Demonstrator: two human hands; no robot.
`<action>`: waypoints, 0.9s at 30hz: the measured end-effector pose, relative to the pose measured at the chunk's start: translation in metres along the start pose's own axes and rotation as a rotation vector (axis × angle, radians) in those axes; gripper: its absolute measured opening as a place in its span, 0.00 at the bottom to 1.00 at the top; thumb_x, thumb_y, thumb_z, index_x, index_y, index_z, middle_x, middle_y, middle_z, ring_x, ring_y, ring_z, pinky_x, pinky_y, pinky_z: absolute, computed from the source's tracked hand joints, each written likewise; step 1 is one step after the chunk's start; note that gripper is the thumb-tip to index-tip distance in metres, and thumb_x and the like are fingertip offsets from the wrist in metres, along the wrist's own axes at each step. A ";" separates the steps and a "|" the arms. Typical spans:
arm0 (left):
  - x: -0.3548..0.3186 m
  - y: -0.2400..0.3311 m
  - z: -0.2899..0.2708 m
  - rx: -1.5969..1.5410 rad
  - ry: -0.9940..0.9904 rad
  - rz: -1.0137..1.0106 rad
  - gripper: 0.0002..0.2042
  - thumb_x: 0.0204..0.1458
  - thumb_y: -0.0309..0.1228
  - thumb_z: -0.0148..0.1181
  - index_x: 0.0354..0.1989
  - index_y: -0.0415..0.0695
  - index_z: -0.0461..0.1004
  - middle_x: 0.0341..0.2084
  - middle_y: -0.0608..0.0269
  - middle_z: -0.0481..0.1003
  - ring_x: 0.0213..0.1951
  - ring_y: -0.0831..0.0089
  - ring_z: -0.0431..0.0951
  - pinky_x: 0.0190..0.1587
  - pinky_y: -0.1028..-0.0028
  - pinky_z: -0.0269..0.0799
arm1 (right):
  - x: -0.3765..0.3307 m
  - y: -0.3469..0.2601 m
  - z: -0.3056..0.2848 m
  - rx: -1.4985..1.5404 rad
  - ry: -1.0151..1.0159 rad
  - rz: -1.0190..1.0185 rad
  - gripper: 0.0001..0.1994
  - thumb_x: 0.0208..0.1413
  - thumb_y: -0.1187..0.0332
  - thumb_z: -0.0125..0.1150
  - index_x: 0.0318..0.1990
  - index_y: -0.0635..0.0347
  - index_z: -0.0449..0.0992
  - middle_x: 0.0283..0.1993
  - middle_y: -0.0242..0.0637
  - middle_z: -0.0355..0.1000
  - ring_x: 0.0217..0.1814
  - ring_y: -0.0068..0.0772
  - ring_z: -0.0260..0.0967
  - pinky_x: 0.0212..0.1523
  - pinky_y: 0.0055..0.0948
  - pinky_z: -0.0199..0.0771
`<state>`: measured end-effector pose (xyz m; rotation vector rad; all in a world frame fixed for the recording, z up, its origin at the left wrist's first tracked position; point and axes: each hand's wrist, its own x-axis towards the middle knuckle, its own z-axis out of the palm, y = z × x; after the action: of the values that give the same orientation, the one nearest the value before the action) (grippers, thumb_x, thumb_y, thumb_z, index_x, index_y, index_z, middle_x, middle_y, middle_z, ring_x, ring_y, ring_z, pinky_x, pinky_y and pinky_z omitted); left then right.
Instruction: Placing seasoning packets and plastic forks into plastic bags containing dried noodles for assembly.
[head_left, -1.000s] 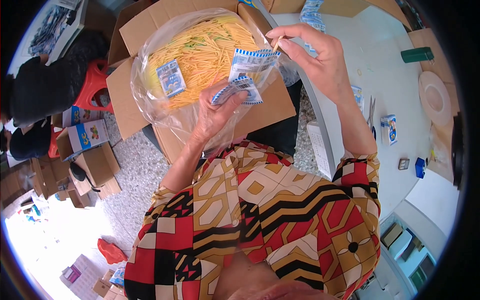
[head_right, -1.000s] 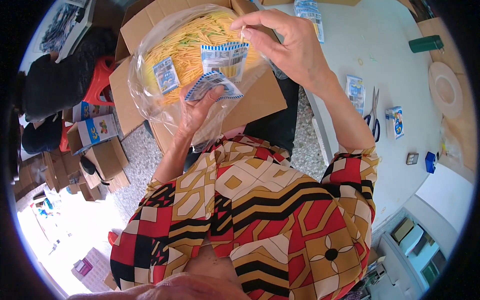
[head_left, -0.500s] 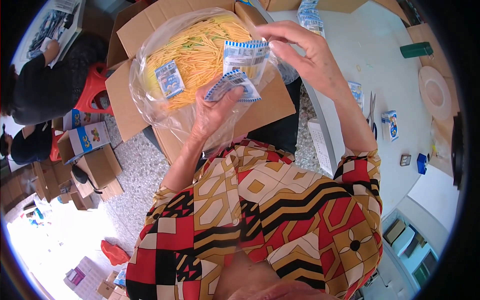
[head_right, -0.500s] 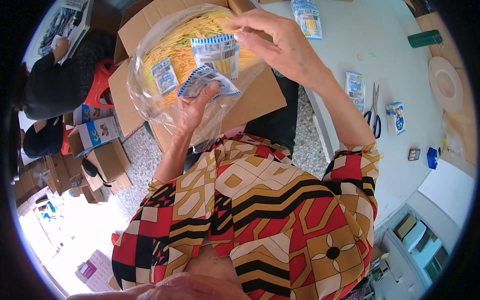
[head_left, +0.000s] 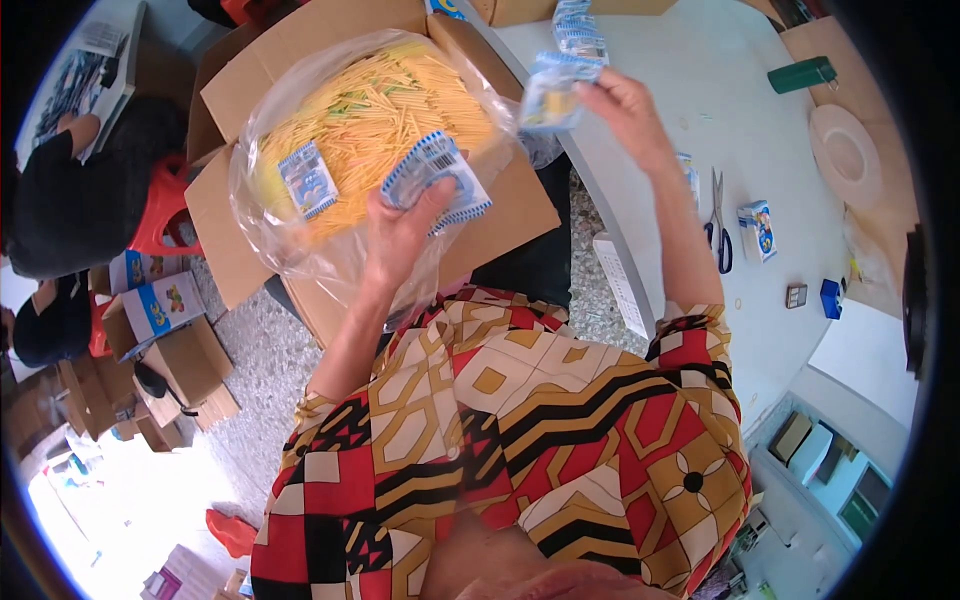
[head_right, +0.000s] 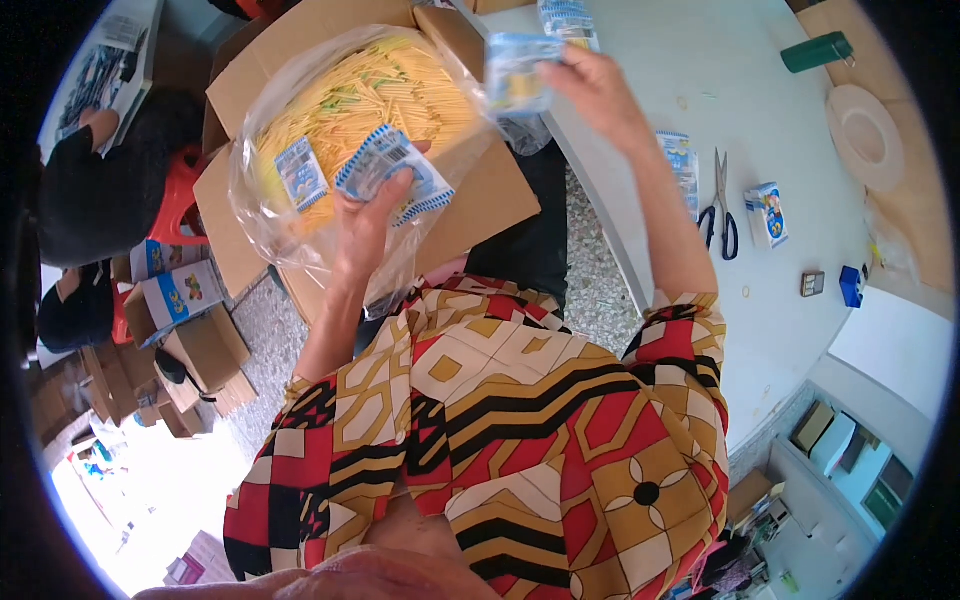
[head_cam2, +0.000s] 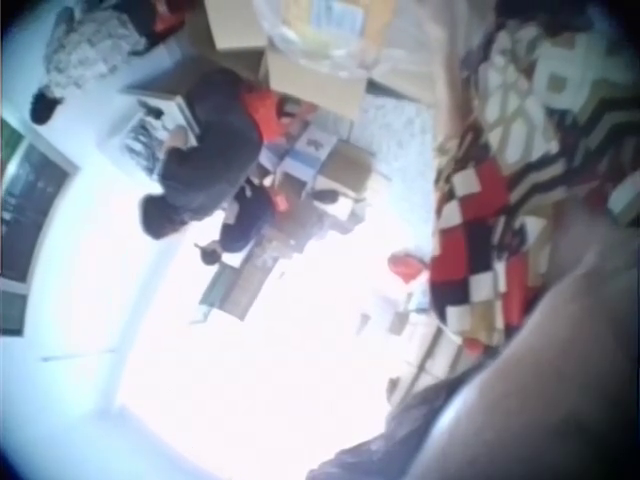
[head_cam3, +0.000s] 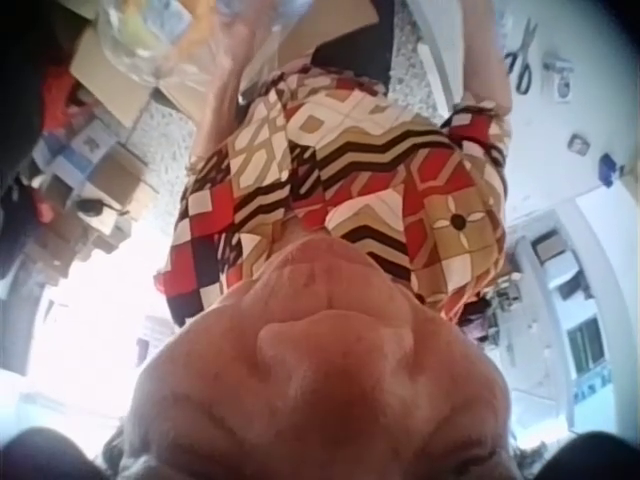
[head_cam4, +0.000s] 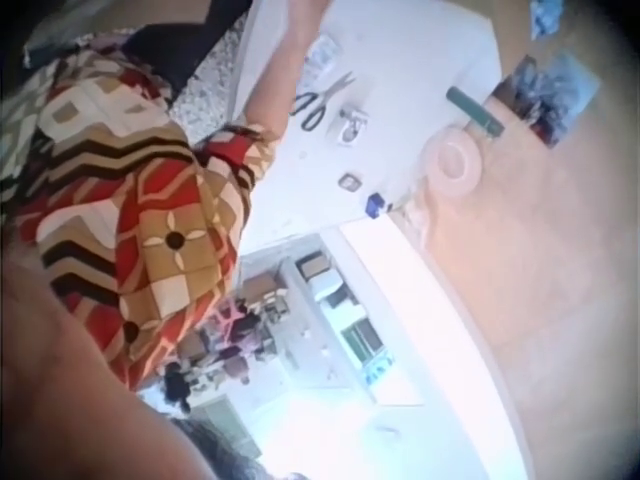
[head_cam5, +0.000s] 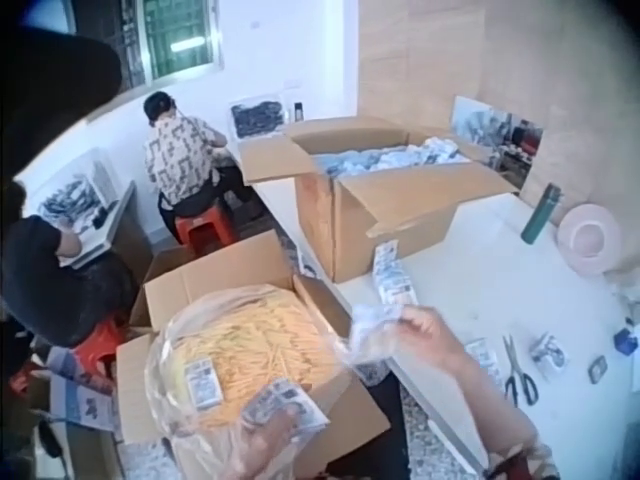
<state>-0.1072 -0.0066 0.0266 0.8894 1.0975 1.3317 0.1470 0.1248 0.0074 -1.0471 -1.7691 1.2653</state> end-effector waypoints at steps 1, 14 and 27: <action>0.003 -0.004 -0.007 0.000 0.008 0.001 0.11 0.49 0.26 0.59 0.41 0.38 0.74 0.31 0.67 0.76 0.33 0.82 0.74 0.37 0.79 0.71 | 0.004 0.015 -0.015 -0.069 0.047 0.057 0.12 0.57 0.69 0.51 0.46 0.64 0.72 0.39 0.27 0.71 0.41 0.14 0.64 0.45 0.18 0.63; -0.008 0.015 -0.091 -0.212 0.040 -0.064 0.11 0.43 0.21 0.63 0.38 0.39 0.75 0.31 0.63 0.77 0.31 0.79 0.76 0.36 0.77 0.74 | 0.024 0.049 0.001 -0.830 0.437 0.062 0.14 0.54 0.65 0.55 0.46 0.60 0.71 0.37 0.30 0.70 0.34 0.18 0.63 0.38 0.20 0.66; -0.013 0.010 -0.112 -0.028 0.041 -0.002 0.11 0.42 0.20 0.64 0.36 0.37 0.76 0.30 0.65 0.77 0.30 0.83 0.74 0.35 0.80 0.73 | 0.025 -0.107 0.189 -0.273 -0.334 -0.044 0.11 0.48 0.67 0.62 0.36 0.64 0.74 0.27 0.31 0.70 0.29 0.17 0.64 0.33 0.20 0.65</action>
<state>-0.2159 -0.0304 0.0068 0.8434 1.1085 1.3665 -0.0533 0.0545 0.0621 -0.9780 -2.2574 1.2504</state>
